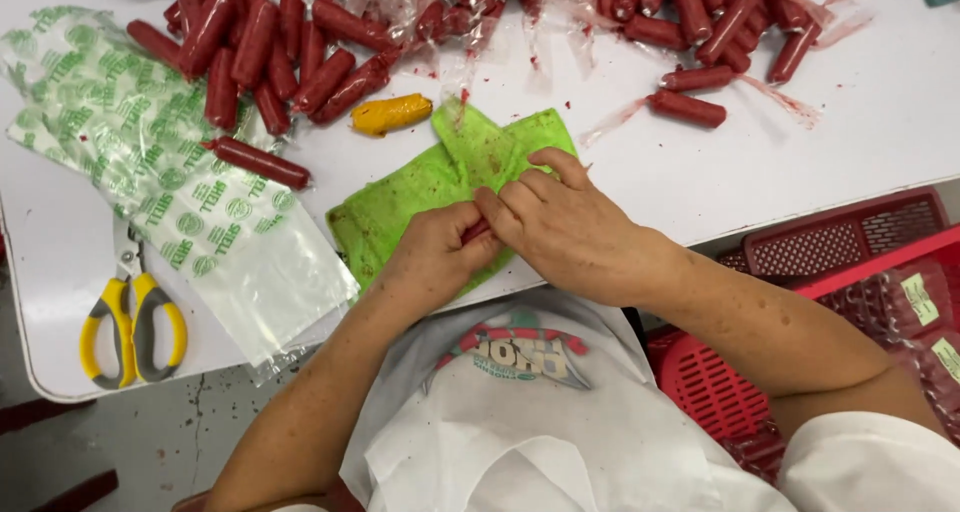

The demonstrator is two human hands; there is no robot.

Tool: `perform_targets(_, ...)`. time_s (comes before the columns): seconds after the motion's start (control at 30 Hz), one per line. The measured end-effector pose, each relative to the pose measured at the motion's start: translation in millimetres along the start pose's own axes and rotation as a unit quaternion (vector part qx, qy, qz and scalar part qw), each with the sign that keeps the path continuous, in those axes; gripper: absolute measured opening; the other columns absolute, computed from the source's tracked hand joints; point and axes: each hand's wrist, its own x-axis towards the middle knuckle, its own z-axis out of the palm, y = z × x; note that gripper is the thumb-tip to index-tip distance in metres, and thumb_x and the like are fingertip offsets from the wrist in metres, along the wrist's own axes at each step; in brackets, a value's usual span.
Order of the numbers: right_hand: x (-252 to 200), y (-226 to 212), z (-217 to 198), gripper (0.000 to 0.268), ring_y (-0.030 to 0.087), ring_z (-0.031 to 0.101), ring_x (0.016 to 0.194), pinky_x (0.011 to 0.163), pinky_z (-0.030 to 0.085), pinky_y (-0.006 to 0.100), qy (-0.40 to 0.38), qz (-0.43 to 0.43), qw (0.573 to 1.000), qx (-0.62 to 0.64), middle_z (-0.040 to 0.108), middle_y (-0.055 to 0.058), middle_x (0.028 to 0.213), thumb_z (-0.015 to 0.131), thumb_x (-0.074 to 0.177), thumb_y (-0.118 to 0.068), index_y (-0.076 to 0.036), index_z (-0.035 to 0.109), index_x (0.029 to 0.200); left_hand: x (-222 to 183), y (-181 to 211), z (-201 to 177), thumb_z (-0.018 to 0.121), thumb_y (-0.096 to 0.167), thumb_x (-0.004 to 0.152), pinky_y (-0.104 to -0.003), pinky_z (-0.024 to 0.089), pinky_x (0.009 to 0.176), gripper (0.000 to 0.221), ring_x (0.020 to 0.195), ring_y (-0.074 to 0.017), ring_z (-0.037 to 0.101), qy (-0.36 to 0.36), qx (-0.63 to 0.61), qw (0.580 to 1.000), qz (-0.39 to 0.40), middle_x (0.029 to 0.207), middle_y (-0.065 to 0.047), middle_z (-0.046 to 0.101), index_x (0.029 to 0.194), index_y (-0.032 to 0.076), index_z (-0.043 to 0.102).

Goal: The person repeatedly picks up individual red sausages from a pile on a white table, places each one on a green cloth, and wraps it by hand. The wrapped sausages are then placed into a red basket. A pair of scissors and a yellow tool are visible on the table but are not used.

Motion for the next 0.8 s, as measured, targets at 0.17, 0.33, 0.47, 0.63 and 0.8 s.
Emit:
perform_targets(0.17,2.3,-9.0,34.1,0.008,0.030,0.049,0.073,0.104,0.038,0.058,0.164,-0.018,0.985,0.052,0.043,0.012,0.080,0.047,0.096,-0.002,-0.003,0.054,0.093,-8.4,-18.1,-0.6,0.078,0.023,0.081,-0.033,0.053,0.063,0.020,0.069,-0.0183,0.062,-0.033,-0.089,0.995,-0.040,0.064,-0.007,0.063,0.093,0.008,0.072)
perform_targets(0.33,15.6,-11.2,50.3,0.016,0.028,0.050,0.081,0.106,0.038,0.056,0.180,-0.025,0.982,0.051,0.047,0.009,0.085,0.042,0.102,-0.012,-0.009,0.055,0.094,-12.0,17.5,-26.4,0.081,0.026,0.074,-0.039,0.058,0.080,0.078,0.084,-0.0271,0.073,-0.056,-0.051,0.992,-0.101,0.078,-0.011,0.071,0.143,0.021,0.046)
perform_targets(0.47,36.8,-11.4,77.2,0.013,0.027,0.054,0.089,0.110,0.038,0.062,0.231,-0.032,0.971,0.046,0.049,0.007,0.089,0.048,0.101,-0.011,-0.011,0.060,0.097,-1.2,3.9,-24.3,0.074,0.012,0.072,-0.048,0.054,0.097,0.104,0.110,-0.0404,0.069,-0.045,-0.088,0.993,-0.070,0.113,-0.023,0.071,0.159,0.030,0.021)
perform_targets(0.63,40.7,36.9,46.1,0.018,0.021,0.054,0.125,0.123,0.013,0.068,0.224,-0.105,0.969,-0.021,0.052,-0.005,0.098,0.050,0.110,-0.017,-0.021,0.060,0.095,-11.3,-5.1,-30.3,0.070,0.008,0.082,-0.030,0.046,0.068,0.036,0.074,-0.0126,0.053,-0.059,-0.203,0.973,-0.090,0.080,-0.001,0.059,0.117,0.017,0.066)
perform_targets(0.8,39.1,58.1,27.8,0.026,0.026,0.069,0.124,0.123,0.009,0.070,0.191,-0.185,0.964,0.009,0.057,-0.003,0.095,0.054,0.113,-0.017,-0.021,0.063,0.090,-26.6,-11.4,-62.4,0.069,0.009,0.091,-0.021,0.027,0.053,0.017,0.056,-0.0055,0.033,-0.226,-0.210,0.945,-0.103,0.063,0.010,0.034,0.105,0.018,0.073)
